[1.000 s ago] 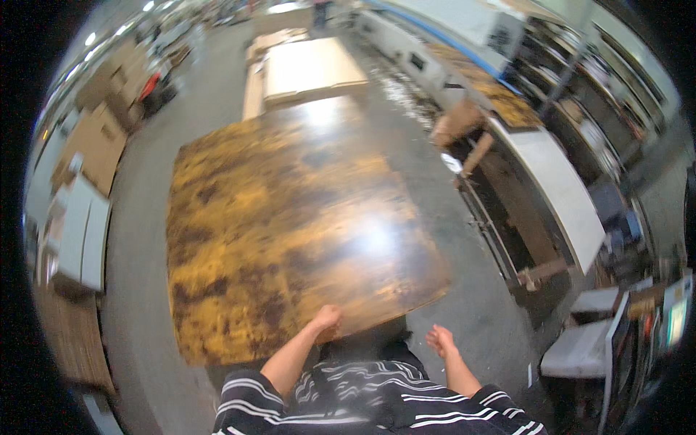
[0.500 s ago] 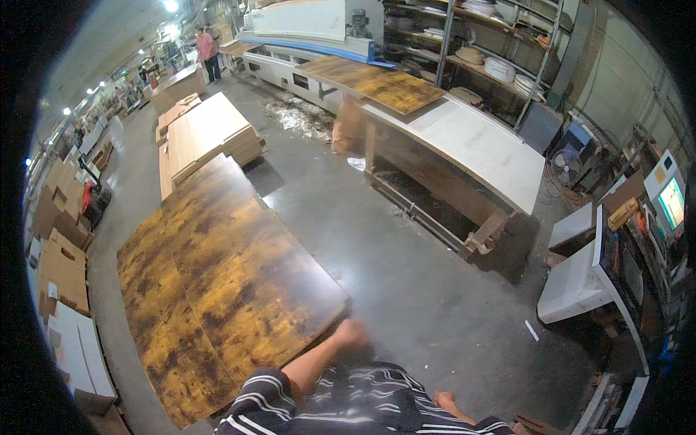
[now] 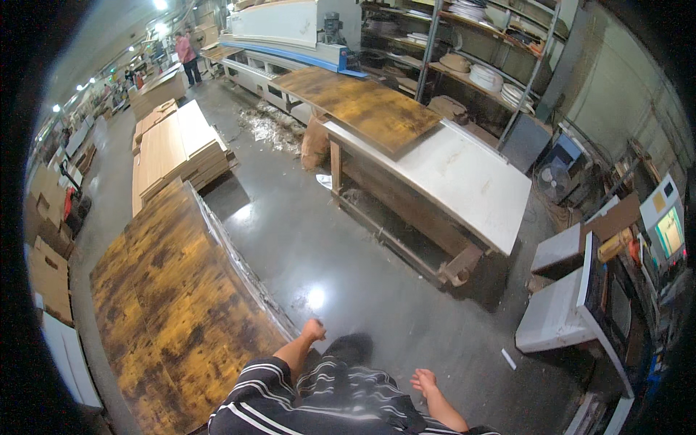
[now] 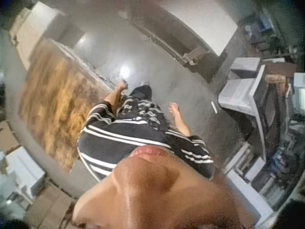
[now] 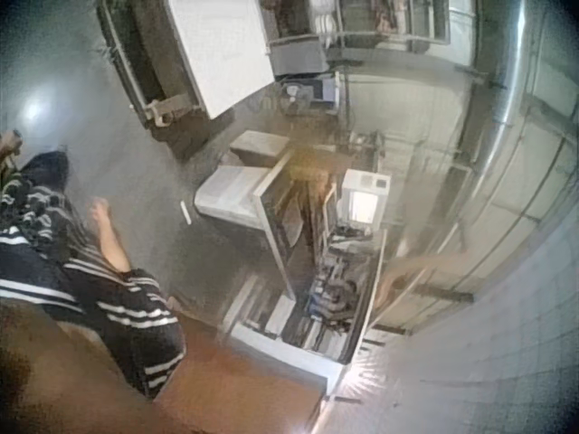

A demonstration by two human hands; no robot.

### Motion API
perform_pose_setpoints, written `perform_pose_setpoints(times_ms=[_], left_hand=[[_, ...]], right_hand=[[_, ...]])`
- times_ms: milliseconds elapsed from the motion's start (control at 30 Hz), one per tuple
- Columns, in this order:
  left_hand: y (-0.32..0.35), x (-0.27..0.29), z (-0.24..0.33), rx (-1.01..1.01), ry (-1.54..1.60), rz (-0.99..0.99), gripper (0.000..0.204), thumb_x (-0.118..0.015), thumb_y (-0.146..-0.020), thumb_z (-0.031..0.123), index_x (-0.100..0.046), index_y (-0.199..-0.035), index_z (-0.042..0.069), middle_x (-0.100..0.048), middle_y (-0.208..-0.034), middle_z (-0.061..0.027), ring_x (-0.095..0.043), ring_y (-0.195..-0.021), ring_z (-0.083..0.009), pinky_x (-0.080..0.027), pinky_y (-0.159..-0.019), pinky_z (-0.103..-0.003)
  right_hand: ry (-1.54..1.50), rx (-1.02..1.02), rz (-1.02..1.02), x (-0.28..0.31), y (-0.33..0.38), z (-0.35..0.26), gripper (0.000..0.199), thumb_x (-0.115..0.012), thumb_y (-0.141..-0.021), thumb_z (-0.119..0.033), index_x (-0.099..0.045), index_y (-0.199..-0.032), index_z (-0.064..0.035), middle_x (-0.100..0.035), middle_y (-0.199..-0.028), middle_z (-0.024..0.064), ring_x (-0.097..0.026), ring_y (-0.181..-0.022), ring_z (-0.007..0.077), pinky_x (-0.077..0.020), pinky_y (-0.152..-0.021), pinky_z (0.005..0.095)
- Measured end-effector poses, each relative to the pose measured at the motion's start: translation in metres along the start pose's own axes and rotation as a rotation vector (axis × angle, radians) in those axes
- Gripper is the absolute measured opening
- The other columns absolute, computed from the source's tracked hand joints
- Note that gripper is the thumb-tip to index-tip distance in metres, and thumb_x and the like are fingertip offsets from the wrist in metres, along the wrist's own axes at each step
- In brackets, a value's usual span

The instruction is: The person repeatedly picks up large wood-patterned panels from a conveyor and stacks them on the floor. The person handles the panels by hand, placing them one by one to form a growing pile.

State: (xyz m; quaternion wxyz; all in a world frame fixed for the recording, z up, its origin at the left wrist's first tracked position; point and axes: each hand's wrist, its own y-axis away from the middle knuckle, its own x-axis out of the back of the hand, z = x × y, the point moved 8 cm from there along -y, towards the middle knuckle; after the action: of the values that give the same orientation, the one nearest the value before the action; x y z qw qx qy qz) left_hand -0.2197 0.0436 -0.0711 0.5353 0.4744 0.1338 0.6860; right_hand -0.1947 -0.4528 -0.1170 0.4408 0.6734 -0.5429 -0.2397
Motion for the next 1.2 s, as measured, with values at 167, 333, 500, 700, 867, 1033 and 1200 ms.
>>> perform_pose_setpoints(times_ms=[167, 333, 500, 700, 867, 1033, 1200], left_hand=[[-0.06, -0.008, 0.016, -0.102, -0.406, -0.135, 0.026, -0.055, -0.072, 0.019, -0.069, -0.091, 0.007, -0.068, -0.081, -0.0131, -0.066, -0.081, -0.0299, -0.052, -0.074, -0.037], [-0.1, -0.012, 0.034, -0.034, -0.109, 0.001, 0.031, -0.055, -0.069, 0.019, -0.069, -0.095, 0.012, -0.065, -0.098, -0.018, -0.061, -0.095, -0.0342, -0.05, -0.081, -0.039], [-0.11, -0.021, 0.049, 0.133, 0.377, 0.03, 0.032, -0.062, -0.071, 0.015, -0.066, -0.1, 0.003, -0.067, -0.072, -0.0111, -0.065, -0.059, -0.016, -0.053, -0.062, -0.029], [-0.068, -0.023, 0.049, 0.365, 0.197, 0.221, 0.032, -0.064, -0.071, 0.014, -0.067, -0.101, 0.006, -0.069, -0.076, -0.0088, -0.066, -0.065, -0.0176, -0.053, -0.061, -0.029], [-0.024, -0.04, 0.077, 0.567, 0.425, 0.353, 0.034, -0.066, -0.07, 0.015, -0.068, -0.103, 0.006, -0.068, -0.082, -0.0128, -0.066, -0.066, -0.0198, -0.054, -0.062, -0.031], [-0.019, -0.06, 0.098, 0.51, 0.321, 0.387, 0.03, -0.066, -0.072, 0.016, -0.068, -0.101, 0.006, -0.068, -0.078, -0.0103, -0.065, -0.065, -0.0173, -0.053, -0.06, -0.03], [-0.05, -0.068, 0.086, 0.486, 0.395, 0.245, 0.031, -0.064, -0.076, 0.016, -0.065, -0.104, 0.006, -0.068, -0.074, -0.0088, -0.063, -0.058, -0.0154, -0.051, -0.053, -0.029]], right_hand=[[-0.076, -0.043, -0.033, 0.04, -0.051, -0.094, 0.045, -0.051, -0.091, -0.029, -0.04, -0.128, -0.0063, -0.054, -0.119, 0.0164, -0.062, -0.094, 0.0324, -0.0515, -0.072, 0.0459], [-0.231, 0.055, 0.144, 0.071, -0.097, -0.202, 0.039, -0.05, -0.09, -0.026, -0.043, -0.123, -0.0063, -0.057, -0.111, 0.0162, -0.062, -0.089, 0.0304, -0.053, -0.066, 0.0433], [-0.22, 0.457, 0.233, 0.067, -0.159, -0.421, 0.019, -0.052, -0.09, -0.026, -0.055, -0.097, -0.0087, -0.062, -0.077, 0.0062, -0.06, -0.059, 0.0156, -0.0504, -0.048, 0.0292], [-0.481, 0.498, 0.024, 0.026, -0.232, -0.647, 0.06, -0.057, -0.087, -0.046, -0.04, -0.125, -0.0034, -0.053, -0.11, 0.0172, -0.057, -0.091, 0.0258, -0.0504, -0.077, 0.0382], [-0.606, 0.194, -0.155, -0.022, -0.29, -0.717, 0.069, -0.07, -0.08, -0.035, -0.037, -0.129, 0.0009, -0.044, -0.125, 0.0232, -0.05, -0.101, 0.0326, -0.0428, -0.088, 0.0475], [-0.43, 0.25, -0.158, -0.033, -0.302, -0.719, 0.028, -0.07, -0.081, -0.025, -0.051, -0.091, -0.0054, -0.049, -0.079, 0.0082, -0.047, -0.07, 0.0213, -0.0442, -0.064, 0.0404], [-0.409, 0.394, -0.295, -0.031, -0.258, -0.719, 0.027, -0.067, -0.084, -0.024, -0.049, -0.098, -0.0089, -0.041, -0.07, 0.0011, -0.036, -0.051, 0.0122, -0.0326, -0.041, 0.0262]])
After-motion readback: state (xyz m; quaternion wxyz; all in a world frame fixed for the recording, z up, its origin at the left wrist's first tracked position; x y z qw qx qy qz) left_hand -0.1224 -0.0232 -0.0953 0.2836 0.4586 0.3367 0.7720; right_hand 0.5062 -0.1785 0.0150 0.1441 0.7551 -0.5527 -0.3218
